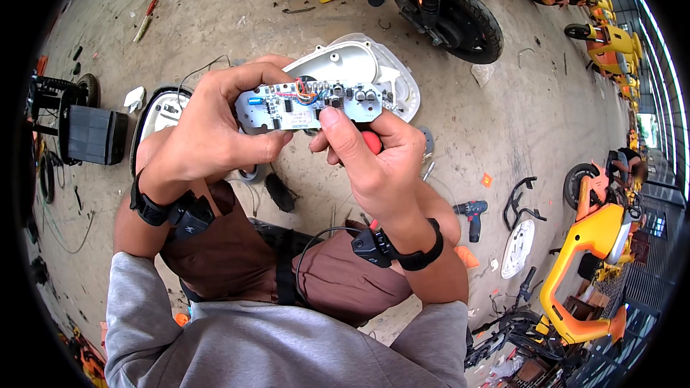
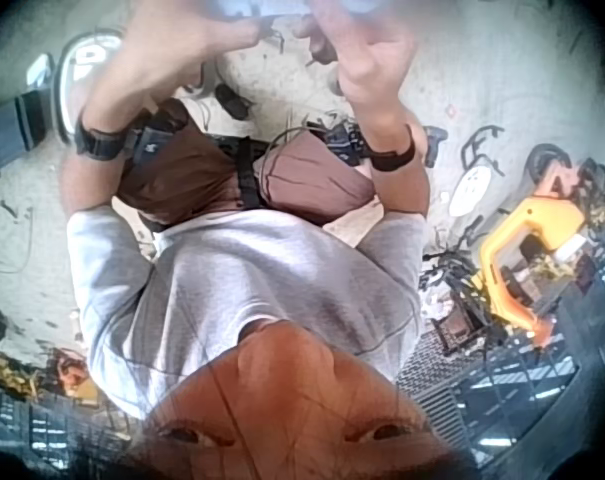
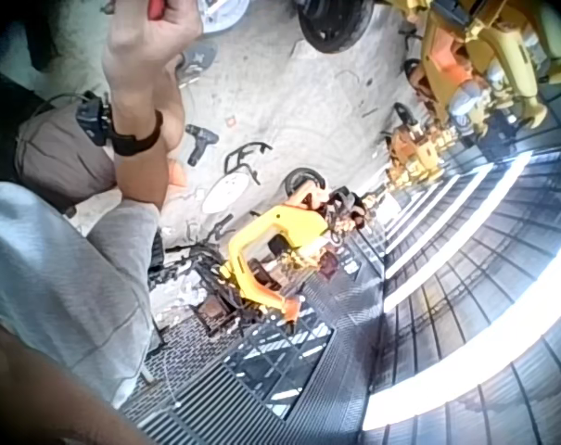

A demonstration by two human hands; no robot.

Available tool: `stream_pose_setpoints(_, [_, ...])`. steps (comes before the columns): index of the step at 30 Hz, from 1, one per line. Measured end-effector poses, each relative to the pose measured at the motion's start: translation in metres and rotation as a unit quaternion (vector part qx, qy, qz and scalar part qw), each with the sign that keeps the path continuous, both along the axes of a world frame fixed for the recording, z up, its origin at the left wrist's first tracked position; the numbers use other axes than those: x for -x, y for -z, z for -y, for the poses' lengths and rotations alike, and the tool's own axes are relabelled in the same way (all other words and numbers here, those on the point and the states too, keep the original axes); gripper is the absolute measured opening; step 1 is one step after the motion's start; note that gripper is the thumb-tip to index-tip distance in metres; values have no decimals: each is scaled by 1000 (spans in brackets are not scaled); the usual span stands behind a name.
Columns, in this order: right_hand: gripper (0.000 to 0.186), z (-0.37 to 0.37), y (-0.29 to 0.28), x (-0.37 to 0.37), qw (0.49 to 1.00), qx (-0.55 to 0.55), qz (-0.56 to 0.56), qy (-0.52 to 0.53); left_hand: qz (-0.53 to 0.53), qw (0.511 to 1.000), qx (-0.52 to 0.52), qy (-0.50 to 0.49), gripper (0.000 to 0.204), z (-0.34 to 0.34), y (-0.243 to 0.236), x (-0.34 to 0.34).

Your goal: The person manipulates a circuit board for a scooter, using a screwdriver and pliers to adjust components while sitting in a large room filled with yellow scooters.

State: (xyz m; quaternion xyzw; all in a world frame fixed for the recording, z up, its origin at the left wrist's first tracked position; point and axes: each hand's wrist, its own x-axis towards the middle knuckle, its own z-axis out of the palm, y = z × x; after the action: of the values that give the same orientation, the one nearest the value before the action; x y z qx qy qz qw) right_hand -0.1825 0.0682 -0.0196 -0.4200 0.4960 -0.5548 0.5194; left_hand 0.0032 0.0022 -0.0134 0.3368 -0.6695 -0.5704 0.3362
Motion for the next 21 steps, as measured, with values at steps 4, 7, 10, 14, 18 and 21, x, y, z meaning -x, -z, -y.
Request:
stream_pose_setpoints(4, [18, 0, -1, 1, 1000, -2, 0, 6, -6, 1000, -28, 5, 35, -1, 0, 1])
stream_pose_setpoints(7, [18, -1, -1, 1, 1000, 14, 12, 11, -1, 997, -77, 17, 32, 0, -3, -1])
stream_pose_setpoints(10, [18, -2, 0, 6, 1000, 24, 8, -1, -14, 997, -79, 17, 39, 2, -2, -1])
stream_pose_setpoints(14, [18, -3, -1, 7, 999, 29, 25, -11, -24, 999, 24, 13, 40, 3, 6, -3])
stream_pose_setpoints(18, [18, -4, -1, 10, 998, 38, 45, -12, -46, 992, 114, 1, 44, 4, 8, 0])
stream_pose_setpoints(21, [18, -4, -2, 10, 998, 46, 46, -9, -43, 986, 161, -9, 50, 6, 7, -2])
